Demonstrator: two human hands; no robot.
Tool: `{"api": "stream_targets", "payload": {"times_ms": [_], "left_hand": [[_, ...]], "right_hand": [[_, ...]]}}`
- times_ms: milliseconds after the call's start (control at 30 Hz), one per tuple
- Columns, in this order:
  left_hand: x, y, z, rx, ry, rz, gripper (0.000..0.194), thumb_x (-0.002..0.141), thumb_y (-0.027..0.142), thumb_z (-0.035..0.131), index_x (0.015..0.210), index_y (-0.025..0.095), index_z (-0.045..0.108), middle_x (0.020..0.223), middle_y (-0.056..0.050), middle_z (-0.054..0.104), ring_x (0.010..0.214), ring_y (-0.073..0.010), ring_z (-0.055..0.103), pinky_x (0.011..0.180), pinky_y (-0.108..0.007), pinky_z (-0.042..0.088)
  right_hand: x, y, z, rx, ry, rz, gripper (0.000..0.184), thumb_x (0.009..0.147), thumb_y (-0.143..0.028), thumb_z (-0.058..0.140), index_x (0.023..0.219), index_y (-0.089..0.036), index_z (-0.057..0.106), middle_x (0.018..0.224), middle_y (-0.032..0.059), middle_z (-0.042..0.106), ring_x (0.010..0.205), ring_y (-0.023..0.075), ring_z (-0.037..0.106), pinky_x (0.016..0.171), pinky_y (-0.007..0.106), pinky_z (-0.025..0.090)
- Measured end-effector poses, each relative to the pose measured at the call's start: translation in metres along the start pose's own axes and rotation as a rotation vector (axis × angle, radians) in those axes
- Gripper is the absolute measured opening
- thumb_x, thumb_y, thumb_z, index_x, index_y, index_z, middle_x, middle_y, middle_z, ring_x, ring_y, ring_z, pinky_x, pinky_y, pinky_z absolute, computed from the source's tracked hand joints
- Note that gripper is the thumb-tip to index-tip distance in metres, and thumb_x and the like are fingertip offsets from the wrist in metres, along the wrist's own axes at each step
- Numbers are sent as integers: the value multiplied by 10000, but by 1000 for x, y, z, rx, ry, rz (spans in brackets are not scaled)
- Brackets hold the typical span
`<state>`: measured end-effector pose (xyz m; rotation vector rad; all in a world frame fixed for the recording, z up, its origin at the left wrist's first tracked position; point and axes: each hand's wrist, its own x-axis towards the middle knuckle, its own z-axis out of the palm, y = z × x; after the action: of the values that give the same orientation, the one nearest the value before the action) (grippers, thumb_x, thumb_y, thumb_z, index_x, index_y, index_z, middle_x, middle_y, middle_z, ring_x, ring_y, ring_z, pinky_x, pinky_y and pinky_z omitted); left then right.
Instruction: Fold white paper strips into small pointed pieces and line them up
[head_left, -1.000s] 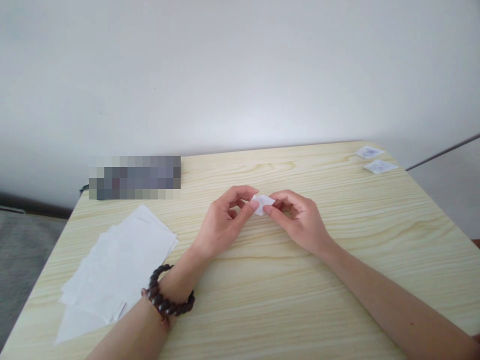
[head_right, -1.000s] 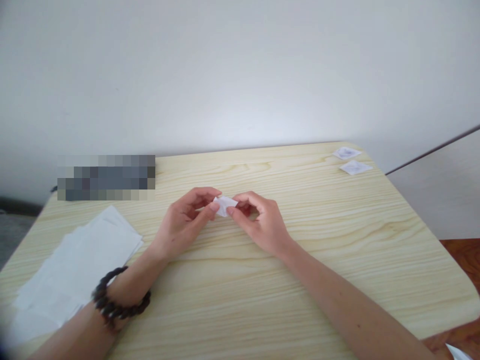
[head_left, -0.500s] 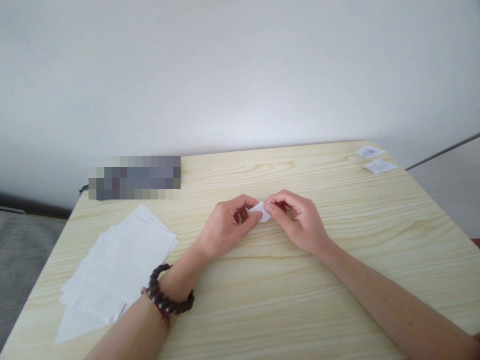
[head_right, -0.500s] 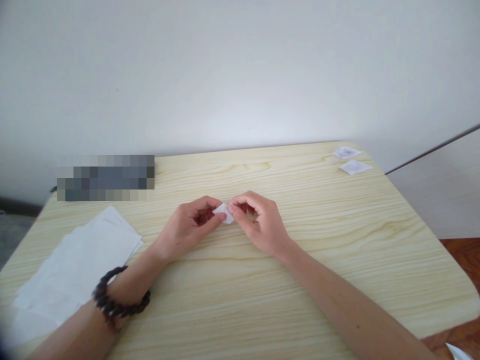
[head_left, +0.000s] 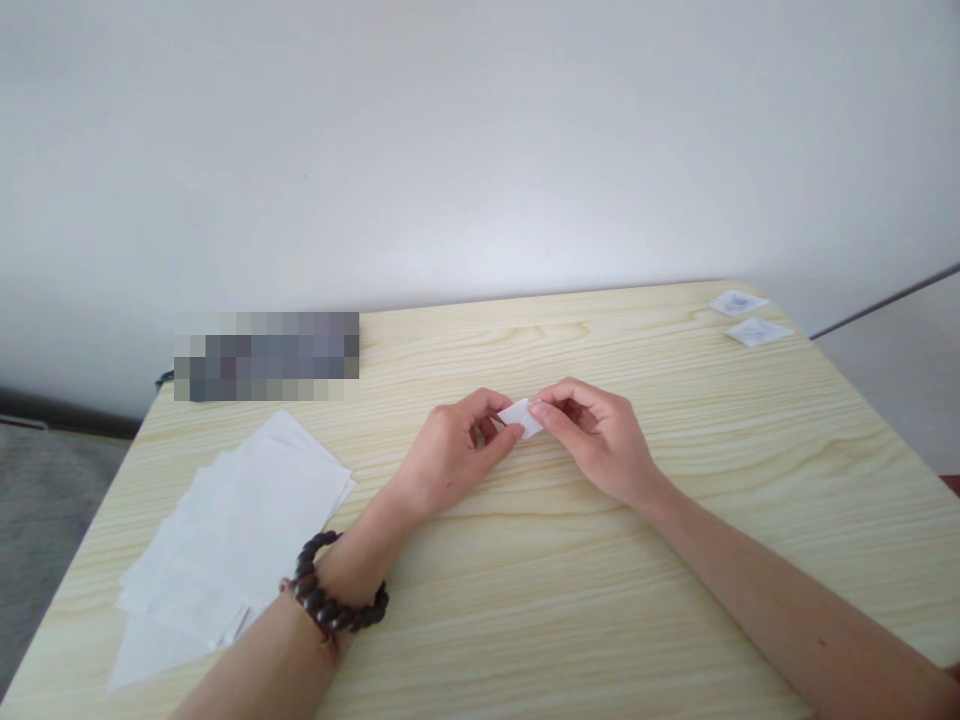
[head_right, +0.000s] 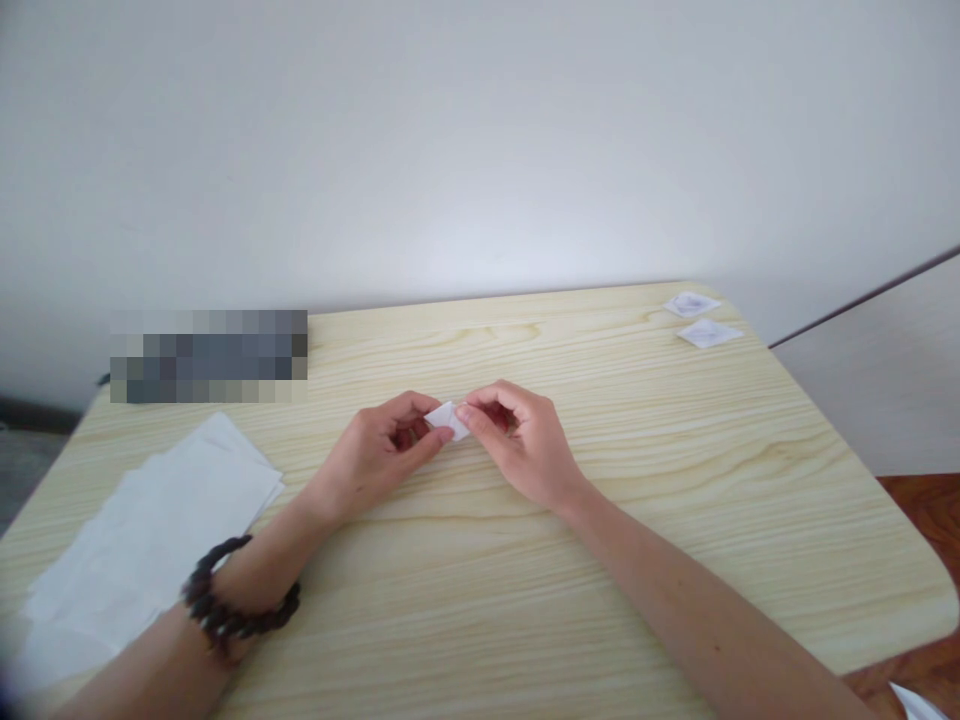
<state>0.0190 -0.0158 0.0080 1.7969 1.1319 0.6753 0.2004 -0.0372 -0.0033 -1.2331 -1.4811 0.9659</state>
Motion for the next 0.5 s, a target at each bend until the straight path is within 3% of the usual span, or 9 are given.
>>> {"api": "stream_targets", "payload": {"times_ms": [367,500], "left_hand": [[-2,6,-2,-18,-7,12,223,872,358,560,877,155,651,665,9,636,481,-67,446,448,-181,334],[-1,6,-2,-12,37,42,242,879,372,559,835,155,657,665,5,632,473,-63,424,443,-182,325]], "right_hand": [[1,-3,-1,24,-53,42,160,839,-332,648,774,-186,657,698,4,650,623,122,552,569,249,426],[1,-5,-2,-65,-110,8,169,856,-327,621,765,-187,643,693,2,632,608,116,524,547,243,399]]}}
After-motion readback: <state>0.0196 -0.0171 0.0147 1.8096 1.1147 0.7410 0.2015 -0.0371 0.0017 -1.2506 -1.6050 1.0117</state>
